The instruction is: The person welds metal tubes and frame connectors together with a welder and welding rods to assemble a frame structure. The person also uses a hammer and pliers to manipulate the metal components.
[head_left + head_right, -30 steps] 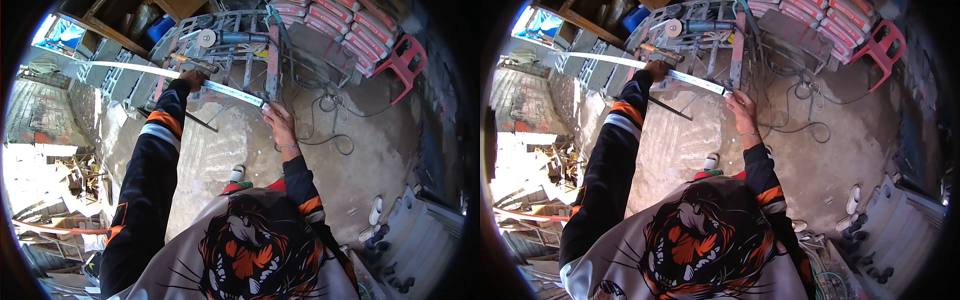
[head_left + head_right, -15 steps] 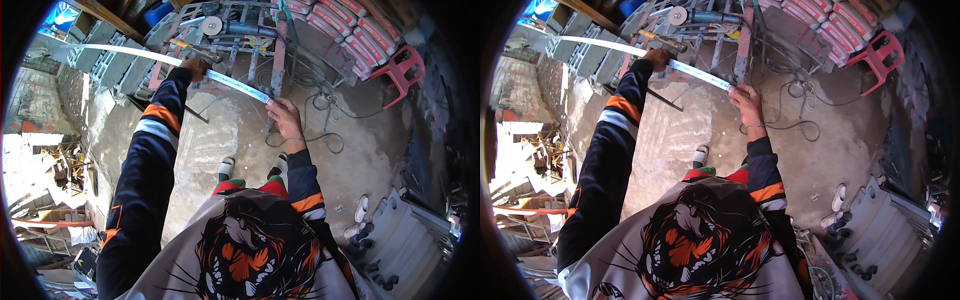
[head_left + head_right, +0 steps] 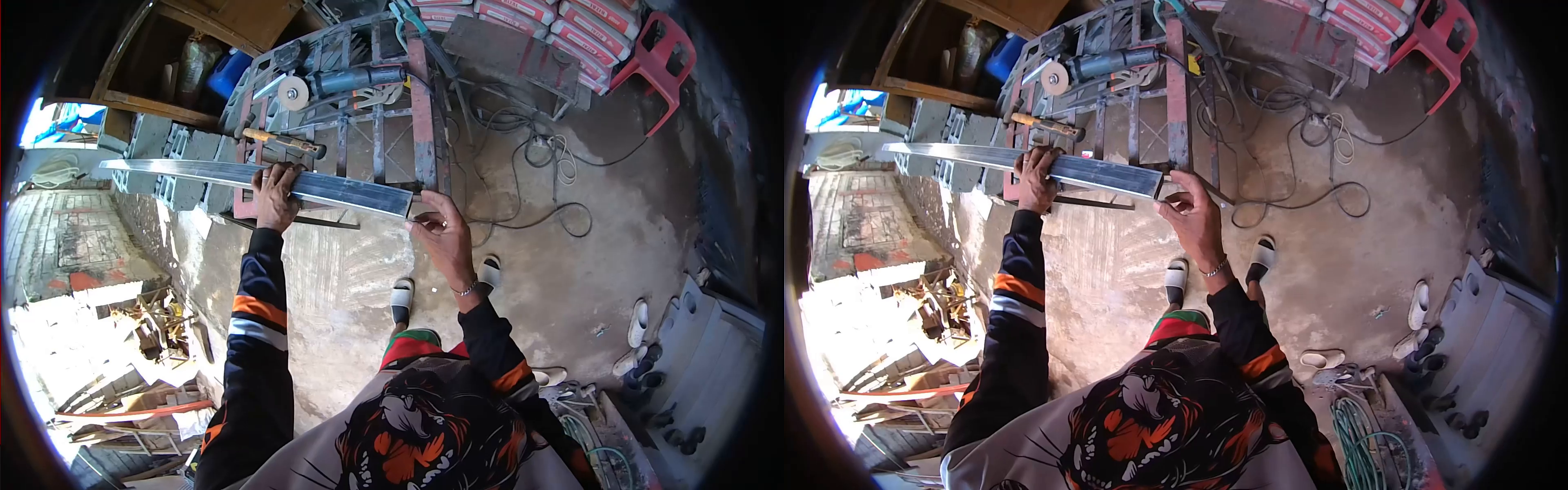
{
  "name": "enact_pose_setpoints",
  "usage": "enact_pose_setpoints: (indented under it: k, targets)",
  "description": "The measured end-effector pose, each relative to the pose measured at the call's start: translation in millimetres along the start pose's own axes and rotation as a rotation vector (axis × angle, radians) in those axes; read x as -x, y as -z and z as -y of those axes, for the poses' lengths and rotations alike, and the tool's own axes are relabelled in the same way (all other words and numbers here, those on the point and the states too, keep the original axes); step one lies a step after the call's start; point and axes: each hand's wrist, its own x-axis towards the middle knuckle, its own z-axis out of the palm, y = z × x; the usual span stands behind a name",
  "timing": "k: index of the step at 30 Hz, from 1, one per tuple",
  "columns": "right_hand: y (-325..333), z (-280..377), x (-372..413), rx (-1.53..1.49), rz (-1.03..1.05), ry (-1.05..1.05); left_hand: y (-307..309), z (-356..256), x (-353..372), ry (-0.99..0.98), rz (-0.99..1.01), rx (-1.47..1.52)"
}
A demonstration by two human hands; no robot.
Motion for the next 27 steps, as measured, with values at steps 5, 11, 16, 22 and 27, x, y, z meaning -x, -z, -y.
enact_pose_setpoints:
  k: [5,11,16,22,27]
  targets:
    - [17,31,-18,0.349,0.112,0.217,2,-3,-6,0.082,-0.104,0.087]
    - [23,42,-30,0.253,0.21,0.325,22,-7,-12,0.03,-0.142,0.081]
    - [24,39,-36,0.3,0.226,0.388,25,-1,-13,-0.038,-0.185,0.089]
    - [23,31,-31,0.351,0.181,0.362,19,-5,-13,-0.013,-0.177,0.06]
    - [24,18,-33,0.406,0.124,0.438,11,-5,-9,-0.003,-0.172,0.067]
